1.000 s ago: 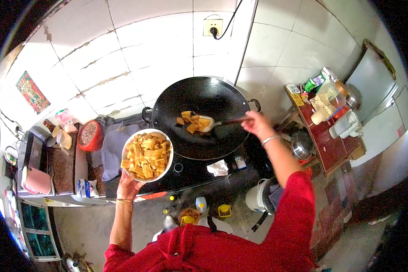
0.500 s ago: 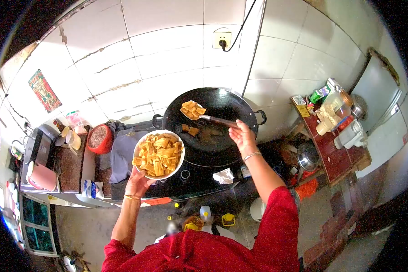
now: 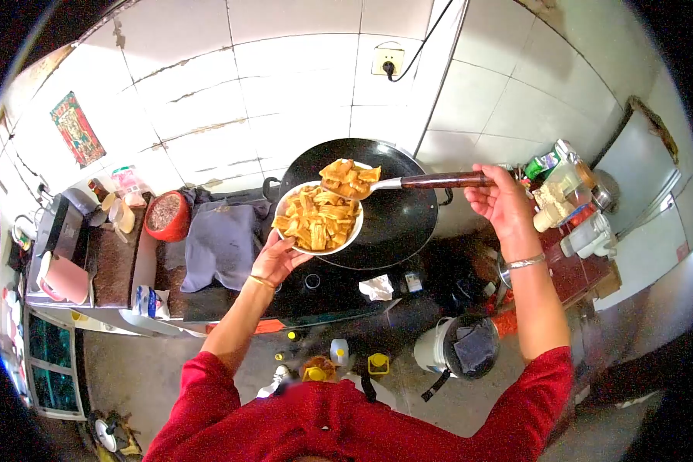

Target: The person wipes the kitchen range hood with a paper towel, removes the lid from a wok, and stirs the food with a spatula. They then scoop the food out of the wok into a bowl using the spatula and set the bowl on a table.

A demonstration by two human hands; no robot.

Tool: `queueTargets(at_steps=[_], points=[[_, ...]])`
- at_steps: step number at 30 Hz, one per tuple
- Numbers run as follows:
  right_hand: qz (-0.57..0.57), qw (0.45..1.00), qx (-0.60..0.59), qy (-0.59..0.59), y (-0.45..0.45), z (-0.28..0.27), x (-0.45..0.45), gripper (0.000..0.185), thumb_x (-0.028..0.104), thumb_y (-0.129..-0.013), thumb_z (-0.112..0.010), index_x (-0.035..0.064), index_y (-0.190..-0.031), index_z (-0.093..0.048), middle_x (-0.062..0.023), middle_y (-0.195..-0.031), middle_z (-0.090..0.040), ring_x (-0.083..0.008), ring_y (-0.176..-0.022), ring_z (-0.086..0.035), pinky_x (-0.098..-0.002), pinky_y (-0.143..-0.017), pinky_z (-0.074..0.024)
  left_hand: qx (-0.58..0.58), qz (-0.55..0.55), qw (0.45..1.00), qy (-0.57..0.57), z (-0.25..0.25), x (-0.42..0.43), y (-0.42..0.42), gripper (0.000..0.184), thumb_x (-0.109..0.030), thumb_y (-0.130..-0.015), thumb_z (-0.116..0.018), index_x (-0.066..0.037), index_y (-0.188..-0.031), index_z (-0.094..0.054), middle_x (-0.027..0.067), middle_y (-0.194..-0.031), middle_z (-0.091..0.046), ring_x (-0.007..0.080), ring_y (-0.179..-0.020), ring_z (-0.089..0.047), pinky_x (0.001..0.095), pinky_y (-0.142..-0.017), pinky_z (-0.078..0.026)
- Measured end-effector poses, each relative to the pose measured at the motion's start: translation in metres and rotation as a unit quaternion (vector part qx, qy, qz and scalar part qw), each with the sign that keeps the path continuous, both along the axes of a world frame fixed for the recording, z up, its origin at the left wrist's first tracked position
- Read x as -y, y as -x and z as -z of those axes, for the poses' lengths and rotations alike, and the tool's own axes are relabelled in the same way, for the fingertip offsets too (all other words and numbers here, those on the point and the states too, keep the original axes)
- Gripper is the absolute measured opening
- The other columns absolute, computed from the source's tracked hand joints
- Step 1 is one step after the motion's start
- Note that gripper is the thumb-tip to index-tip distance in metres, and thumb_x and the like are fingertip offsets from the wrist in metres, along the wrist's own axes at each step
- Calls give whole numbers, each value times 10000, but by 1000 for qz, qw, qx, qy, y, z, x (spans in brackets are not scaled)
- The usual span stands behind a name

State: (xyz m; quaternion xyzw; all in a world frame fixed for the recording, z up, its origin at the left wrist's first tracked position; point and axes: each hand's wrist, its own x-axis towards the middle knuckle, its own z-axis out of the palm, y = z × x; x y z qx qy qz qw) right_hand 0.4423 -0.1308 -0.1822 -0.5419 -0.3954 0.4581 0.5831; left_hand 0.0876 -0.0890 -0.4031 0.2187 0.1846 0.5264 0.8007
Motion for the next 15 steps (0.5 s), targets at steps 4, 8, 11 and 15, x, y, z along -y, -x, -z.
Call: queueTargets(at_steps=[4,8,11,15], points=[[-13,996,84,5,20,-20,16,331,316,-763,-586,21,-912,-602,-105,-675,-618,-143,-560,-609,-223,-496,-495,-4,27,1000,6,3,-6,-21,512,0,-800,-512,-165,-1247,-325,101,-1170,-485,311,-977,-552,463,-768,-510],[2,987,160,-1,34,-38,20,353,336,-751,-591,12,-890,-603,-114,-651,-609,-149,-522,-601,-227,-462,-489,-5,44,999,0,2,-4,-32,517,11,-797,-505,-163,-1246,-315,105,-1155,-493,311,-954,-566,465,-751,-516],[24,973,230,-11,41,-59,27,361,356,-735,-592,16,-855,-610,-111,-620,-593,-140,-490,-585,-208,-422,-464,-1,54,999,-3,2,-2,-33,523,15,-792,-509,-161,-1246,-318,111,-1148,-500,309,-954,-566,462,-747,-518],[28,963,267,-25,43,-77,35,328,326,-751,-578,18,-858,-611,-95,-608,-586,-122,-475,-570,-191,-404,-441,-4,58,998,-10,9,-7,-31,522,15,-792,-510,-157,-1246,-318,116,-1140,-509,307,-956,-566,464,-746,-518]])
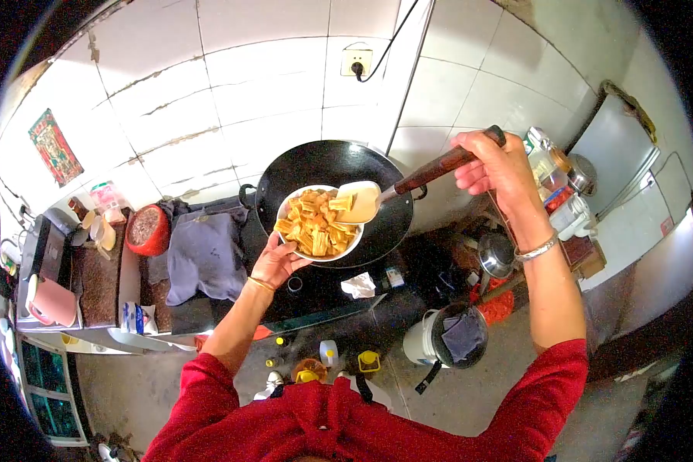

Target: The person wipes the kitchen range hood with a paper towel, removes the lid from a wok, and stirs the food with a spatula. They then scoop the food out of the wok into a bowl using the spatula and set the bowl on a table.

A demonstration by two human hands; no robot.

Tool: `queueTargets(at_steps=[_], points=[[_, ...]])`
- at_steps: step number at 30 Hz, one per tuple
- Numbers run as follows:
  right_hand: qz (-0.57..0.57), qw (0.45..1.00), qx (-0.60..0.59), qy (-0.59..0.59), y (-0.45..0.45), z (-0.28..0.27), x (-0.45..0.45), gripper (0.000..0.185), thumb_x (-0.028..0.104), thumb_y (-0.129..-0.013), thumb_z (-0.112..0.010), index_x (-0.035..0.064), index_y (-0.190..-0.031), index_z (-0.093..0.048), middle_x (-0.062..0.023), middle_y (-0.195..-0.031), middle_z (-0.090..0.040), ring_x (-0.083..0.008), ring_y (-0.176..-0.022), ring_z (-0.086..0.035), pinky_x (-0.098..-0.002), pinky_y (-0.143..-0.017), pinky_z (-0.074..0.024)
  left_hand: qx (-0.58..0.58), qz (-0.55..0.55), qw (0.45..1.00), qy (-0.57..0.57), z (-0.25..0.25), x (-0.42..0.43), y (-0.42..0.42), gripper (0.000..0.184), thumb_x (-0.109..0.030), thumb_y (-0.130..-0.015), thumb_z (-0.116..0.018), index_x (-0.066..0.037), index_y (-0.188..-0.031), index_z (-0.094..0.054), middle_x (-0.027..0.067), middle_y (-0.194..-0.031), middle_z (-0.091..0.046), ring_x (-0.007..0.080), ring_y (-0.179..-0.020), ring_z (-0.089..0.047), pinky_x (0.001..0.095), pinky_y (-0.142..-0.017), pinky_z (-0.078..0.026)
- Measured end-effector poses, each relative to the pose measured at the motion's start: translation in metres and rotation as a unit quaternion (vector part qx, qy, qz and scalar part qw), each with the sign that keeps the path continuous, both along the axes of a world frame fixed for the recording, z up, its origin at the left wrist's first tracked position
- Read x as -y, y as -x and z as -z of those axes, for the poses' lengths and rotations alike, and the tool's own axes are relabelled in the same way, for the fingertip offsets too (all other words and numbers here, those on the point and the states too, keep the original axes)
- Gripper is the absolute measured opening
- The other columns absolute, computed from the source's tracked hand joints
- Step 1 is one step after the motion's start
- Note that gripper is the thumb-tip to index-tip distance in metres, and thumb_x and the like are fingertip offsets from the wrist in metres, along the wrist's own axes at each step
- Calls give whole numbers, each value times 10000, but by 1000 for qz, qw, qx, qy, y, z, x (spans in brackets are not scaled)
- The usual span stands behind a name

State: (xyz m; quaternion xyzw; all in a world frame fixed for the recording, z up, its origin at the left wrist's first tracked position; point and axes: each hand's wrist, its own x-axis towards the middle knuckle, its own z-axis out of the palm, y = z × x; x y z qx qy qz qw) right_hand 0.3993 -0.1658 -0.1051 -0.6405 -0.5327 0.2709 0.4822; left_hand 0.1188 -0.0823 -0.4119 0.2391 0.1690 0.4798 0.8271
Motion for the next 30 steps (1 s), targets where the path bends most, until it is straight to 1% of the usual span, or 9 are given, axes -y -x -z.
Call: queueTargets(at_steps=[2,9,10,14,19,22,25,26,30], points=[[-10,1000,22,-13,0,-7,4,301,291,-773,-556,8,-860,-609,-83,-599,-580,-112,-465,-559,-189,-401,-437,6,-4,1000,1,-4,0,1,523,13,-792,-512,-157,-1246,-318,117,-1142,-507,306,-959,-565,463,-749,-517],[-23,998,43,-44,11,-13,21,295,256,-771,-555,-17,-873,-604,-90,-637,-584,-114,-486,-554,-204,-422,-435,27,-11,1000,5,-7,-1,5,521,8,-792,-520,-159,-1246,-326,118,-1152,-500,301,-972,-561,450,-763,-515],[-22,997,51,-48,13,-14,24,288,242,-771,-556,-22,-876,-603,-91,-643,-584,-115,-494,-554,-204,-432,-435,42,-18,999,24,-10,1,6,480,38,-787,-512,-157,-1194,-350,126,-1089,-537,305,-924,-582,480,-737,-512],[-34,994,74,-69,14,-10,36,256,198,-775,-555,-29,-883,-604,-83,-647,-582,-113,-509,-555,-199,-455,-438,33,-25,999,12,-7,-3,12,484,29,-786,-519,-143,-1202,-342,122,-1082,-538,305,-906,-588,489,-750,-504],[-49,993,52,-92,14,10,43,235,164,-784,-548,-38,-890,-603,-81,-653,-585,-120,-528,-568,-200,-468,-447,23,-35,999,3,-12,-1,17,501,22,-789,-515,-148,-1221,-326,123,-1104,-524,307,-922,-580,479,-758,-502],[-12,993,-3,-121,1,18,40,258,188,-796,-549,-34,-918,-597,-86,-654,-589,-127,-539,-578,-204,-472,-451,15,-42,999,-12,-16,4,23,523,7,-780,-528,-145,-1233,-315,119,-1126,-512,308,-947,-569,455,-772,-501],[23,988,-72,-134,-18,41,30,275,214,-800,-560,-24,-935,-594,-97,-664,-596,-130,-546,-586,-203,-475,-455,16,-56,998,-15,-17,11,33,557,14,-777,-522,-151,-1259,-298,114,-1147,-505,310,-957,-565,466,-776,-497],[30,989,-72,-123,-26,53,22,280,231,-802,-569,-10,-942,-592,-111,-675,-604,-137,-549,-596,-209,-477,-468,6,-57,998,-19,-16,13,38,560,11,-782,-516,-152,-1268,-291,111,-1167,-494,309,-972,-558,466,-774,-499],[55,994,-86,-27,-47,122,-19,293,251,-767,-600,4,-924,-588,-119,-657,-606,-150,-506,-598,-222,-436,-487,-12,-87,996,-24,-10,22,60,531,5,-797,-499,-139,-1268,-300,112,-1191,-475,302,-1004,-542,444,-770,-508]])
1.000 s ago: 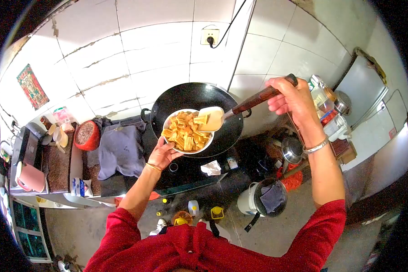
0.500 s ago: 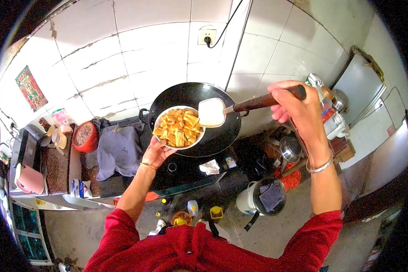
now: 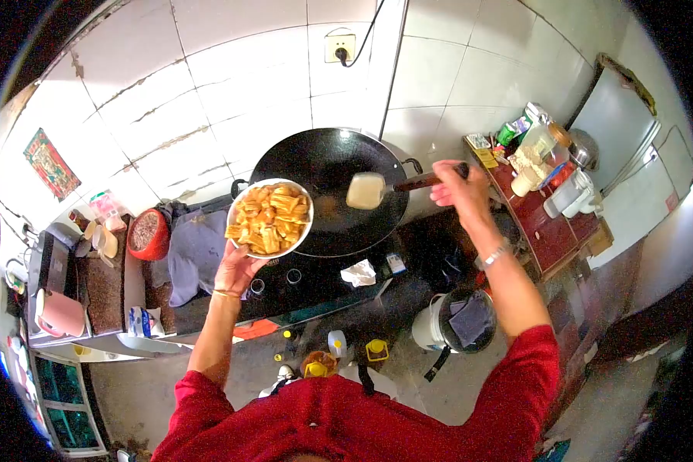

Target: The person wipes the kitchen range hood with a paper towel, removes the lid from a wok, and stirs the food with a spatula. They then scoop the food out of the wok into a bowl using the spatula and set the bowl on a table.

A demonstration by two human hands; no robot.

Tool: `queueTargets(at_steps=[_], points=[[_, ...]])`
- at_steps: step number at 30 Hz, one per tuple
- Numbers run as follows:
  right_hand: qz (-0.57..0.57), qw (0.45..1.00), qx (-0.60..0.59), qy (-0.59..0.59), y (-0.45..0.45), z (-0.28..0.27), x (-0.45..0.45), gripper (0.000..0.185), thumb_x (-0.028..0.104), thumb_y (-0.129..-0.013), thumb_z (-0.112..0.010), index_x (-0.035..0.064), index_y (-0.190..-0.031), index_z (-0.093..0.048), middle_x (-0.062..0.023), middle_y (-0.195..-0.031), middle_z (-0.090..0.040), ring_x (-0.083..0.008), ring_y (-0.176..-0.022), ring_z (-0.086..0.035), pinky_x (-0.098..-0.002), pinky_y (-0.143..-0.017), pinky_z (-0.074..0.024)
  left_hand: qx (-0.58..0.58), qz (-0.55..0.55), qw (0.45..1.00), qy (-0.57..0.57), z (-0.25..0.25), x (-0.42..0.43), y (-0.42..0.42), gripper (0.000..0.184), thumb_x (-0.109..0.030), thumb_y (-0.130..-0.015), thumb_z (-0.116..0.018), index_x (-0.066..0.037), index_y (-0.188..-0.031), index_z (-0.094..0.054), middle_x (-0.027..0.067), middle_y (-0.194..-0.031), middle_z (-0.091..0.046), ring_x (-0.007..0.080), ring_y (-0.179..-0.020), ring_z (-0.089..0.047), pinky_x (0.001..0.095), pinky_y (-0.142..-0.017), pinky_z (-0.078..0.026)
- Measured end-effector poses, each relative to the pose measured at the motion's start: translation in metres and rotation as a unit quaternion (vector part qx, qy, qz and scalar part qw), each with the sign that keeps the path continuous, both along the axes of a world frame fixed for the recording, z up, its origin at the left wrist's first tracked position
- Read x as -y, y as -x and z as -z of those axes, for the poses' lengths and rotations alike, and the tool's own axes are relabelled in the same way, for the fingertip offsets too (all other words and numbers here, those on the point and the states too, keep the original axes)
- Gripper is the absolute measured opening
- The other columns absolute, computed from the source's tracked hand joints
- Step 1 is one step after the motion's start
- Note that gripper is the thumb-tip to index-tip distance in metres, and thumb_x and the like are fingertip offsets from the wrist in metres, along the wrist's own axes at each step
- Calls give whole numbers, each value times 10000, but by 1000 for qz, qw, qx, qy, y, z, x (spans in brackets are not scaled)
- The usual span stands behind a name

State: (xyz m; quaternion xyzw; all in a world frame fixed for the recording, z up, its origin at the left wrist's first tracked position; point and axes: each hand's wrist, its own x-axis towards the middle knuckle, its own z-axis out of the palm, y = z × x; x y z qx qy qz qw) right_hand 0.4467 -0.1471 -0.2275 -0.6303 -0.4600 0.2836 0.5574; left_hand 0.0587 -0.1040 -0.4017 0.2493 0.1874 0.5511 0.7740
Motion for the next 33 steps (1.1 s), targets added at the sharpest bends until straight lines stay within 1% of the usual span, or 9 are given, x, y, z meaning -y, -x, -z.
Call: queueTargets(at_steps=[6,11,13,16,20,22,25,29,33], points=[[28,993,32,111,-23,25,-49,307,283,-703,-620,-7,-781,-557,-109,-574,-581,-161,-464,-590,-216,-379,-463,-39,-55,998,-10,-12,24,34,572,2,-786,-502,-123,-1297,-277,121,-1246,-417,309,-1076,-488,433,-770,-514],[-23,989,37,144,-38,25,-73,349,320,-682,-609,1,-816,-568,-120,-600,-584,-162,-470,-587,-227,-417,-482,-34,-87,996,-3,-8,37,61,551,10,-793,-487,-124,-1292,-295,124,-1264,-393,315,-1099,-465,431,-765,-521],[-36,980,-7,194,-42,46,-88,383,352,-673,-619,14,-846,-567,-115,-623,-593,-165,-502,-594,-215,-433,-487,-35,-90,995,-8,-10,43,67,548,11,-796,-483,-127,-1292,-297,122,-1268,-390,317,-1105,-459,437,-764,-520],[-104,952,-156,241,-37,105,-106,366,374,-684,-625,58,-862,-577,-103,-661,-603,-174,-596,-616,-269,-536,-526,-34,-113,993,-1,-11,47,72,556,13,-798,-478,-125,-1299,-279,133,-1265,-392,324,-1098,-463,440,-751,-524],[-99,915,-349,177,7,172,-113,340,323,-731,-600,66,-951,-568,-148,-821,-597,-233,-744,-610,-356,-686,-520,-37,-119,992,8,-9,47,75,557,10,-801,-468,-127,-1302,-268,131,-1258,-398,315,-1059,-498,430,-733,-532],[-86,896,-412,144,33,179,-111,311,282,-747,-611,71,-970,-563,-145,-836,-585,-221,-766,-595,-341,-701,-510,-39,-121,992,5,-9,46,75,561,9,-800,-469,-129,-1304,-265,129,-1256,-400,310,-1058,-500,429,-732,-533],[-80,881,-456,102,52,184,-114,303,267,-750,-625,78,-978,-560,-130,-847,-577,-211,-782,-583,-329,-724,-497,-30,-109,994,-1,-7,43,72,572,8,-796,-468,-141,-1307,-259,122,-1258,-399,303,-1060,-500,428,-729,-534],[-81,903,-419,56,53,166,-114,296,252,-752,-629,89,-989,-560,-124,-865,-589,-202,-781,-587,-326,-720,-494,-20,-97,995,-1,-6,35,66,575,20,-795,-466,-139,-1308,-260,120,-1265,-391,301,-1080,-484,422,-731,-533],[-57,946,-316,54,38,114,-100,328,320,-725,-662,92,-944,-578,-75,-758,-616,-153,-672,-607,-278,-624,-507,-30,-80,996,3,-5,26,55,572,8,-795,-489,-134,-1303,-267,120,-1265,-393,299,-1103,-466,413,-770,-518]])
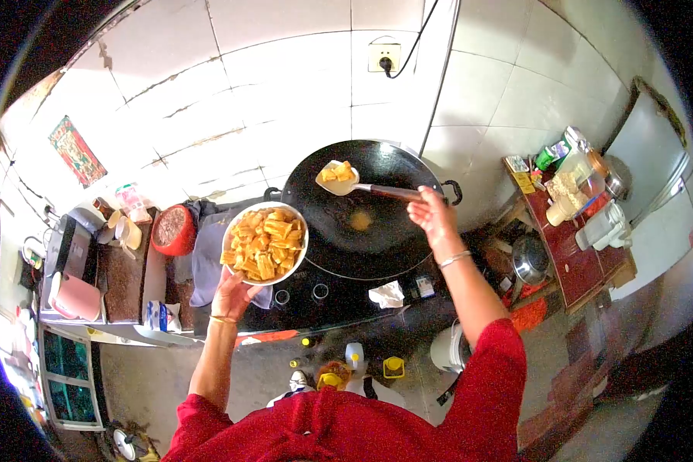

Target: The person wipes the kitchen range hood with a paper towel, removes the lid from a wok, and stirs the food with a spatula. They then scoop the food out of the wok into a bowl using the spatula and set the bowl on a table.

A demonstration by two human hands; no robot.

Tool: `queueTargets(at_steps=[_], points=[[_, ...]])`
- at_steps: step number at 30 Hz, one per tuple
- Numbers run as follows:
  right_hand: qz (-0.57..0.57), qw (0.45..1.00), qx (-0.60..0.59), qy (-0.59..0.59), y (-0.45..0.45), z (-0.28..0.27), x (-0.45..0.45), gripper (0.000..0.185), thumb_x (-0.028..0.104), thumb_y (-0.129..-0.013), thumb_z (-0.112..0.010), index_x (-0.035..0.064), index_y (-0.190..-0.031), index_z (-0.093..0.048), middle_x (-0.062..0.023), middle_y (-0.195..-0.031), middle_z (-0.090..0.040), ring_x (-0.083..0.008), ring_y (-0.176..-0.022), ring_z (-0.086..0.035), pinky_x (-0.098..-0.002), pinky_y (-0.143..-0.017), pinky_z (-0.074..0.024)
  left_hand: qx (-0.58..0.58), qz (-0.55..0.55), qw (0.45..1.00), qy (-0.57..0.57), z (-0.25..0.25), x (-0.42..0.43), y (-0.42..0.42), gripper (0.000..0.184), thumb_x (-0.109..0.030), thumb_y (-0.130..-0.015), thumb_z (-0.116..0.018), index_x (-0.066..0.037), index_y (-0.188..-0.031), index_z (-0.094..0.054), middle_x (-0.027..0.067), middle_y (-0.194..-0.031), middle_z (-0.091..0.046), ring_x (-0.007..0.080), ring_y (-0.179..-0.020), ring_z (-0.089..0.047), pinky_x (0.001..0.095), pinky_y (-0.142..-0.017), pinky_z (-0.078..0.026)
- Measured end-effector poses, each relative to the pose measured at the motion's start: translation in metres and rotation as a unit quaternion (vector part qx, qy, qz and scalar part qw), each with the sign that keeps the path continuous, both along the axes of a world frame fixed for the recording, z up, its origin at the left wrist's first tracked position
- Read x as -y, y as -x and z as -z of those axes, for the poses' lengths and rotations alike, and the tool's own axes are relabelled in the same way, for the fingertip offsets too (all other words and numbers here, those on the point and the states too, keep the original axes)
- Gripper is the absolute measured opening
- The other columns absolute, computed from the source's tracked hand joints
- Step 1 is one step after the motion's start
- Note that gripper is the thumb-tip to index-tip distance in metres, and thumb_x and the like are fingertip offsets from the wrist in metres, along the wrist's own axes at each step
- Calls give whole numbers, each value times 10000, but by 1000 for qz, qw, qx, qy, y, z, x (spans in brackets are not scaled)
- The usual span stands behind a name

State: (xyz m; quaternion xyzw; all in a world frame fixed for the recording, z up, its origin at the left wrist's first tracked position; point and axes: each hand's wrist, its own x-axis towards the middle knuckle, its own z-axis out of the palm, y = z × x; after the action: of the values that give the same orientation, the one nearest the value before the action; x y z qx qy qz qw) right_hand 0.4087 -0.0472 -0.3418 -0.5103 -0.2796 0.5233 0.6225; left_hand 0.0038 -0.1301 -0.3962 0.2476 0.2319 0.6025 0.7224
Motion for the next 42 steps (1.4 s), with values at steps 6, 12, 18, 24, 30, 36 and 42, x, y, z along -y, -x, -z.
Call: queueTargets(at_steps=[6,12,18,24,30,36,42], points=[[-30,995,76,-60,-19,-97,50,360,336,-751,-616,57,-974,-572,-97,-743,-621,-137,-630,-607,-241,-575,-501,10,45,999,12,-3,-19,-29,601,-1,-792,-508,-161,-1305,-239,110,-1221,-437,307,-1020,-525,420,-762,-517],[-38,985,150,-75,-12,-164,101,315,291,-820,-525,43,-1011,-566,-98,-731,-620,-131,-601,-593,-226,-531,-482,48,98,993,33,3,-36,-66,548,27,-796,-502,-169,-1261,-289,118,-1158,-484,317,-976,-548,484,-770,-497],[-45,958,268,-88,7,-186,133,302,265,-798,-542,12,-960,-581,-94,-691,-615,-148,-563,-602,-233,-504,-489,41,120,991,38,0,-42,-102,500,-15,-799,-525,-159,-1240,-337,110,-1161,-493,308,-979,-552,450,-760,-514],[-28,947,307,-88,2,-199,148,308,262,-798,-540,2,-958,-581,-96,-678,-607,-141,-557,-599,-219,-493,-481,48,134,989,47,-1,-48,-113,494,-19,-801,-524,-146,-1232,-321,121,-1150,-492,320,-959,-558,460,-765,-511],[-20,927,359,-105,3,-214,153,277,213,-792,-552,-19,-938,-592,-91,-665,-601,-135,-555,-596,-215,-488,-471,39,137,988,55,-1,-48,-118,484,-24,-803,-524,-126,-1227,-315,137,-1139,-493,332,-954,-558,468,-772,-506],[-36,914,387,-112,4,-216,161,257,176,-778,-566,-34,-923,-593,-90,-661,-597,-131,-547,-590,-215,-488,-470,38,136,988,60,-1,-51,-117,481,-28,-798,-534,-119,-1219,-319,138,-1123,-500,330,-944,-561,467,-765,-511],[-75,896,416,-135,11,-216,166,202,108,-763,-571,-25,-912,-601,-75,-686,-595,-118,-581,-585,-212,-529,-469,41,135,989,45,-4,-51,-116,484,-26,-789,-547,-116,-1211,-326,136,-1117,-504,327,-939,-564,467,-755,-515]])
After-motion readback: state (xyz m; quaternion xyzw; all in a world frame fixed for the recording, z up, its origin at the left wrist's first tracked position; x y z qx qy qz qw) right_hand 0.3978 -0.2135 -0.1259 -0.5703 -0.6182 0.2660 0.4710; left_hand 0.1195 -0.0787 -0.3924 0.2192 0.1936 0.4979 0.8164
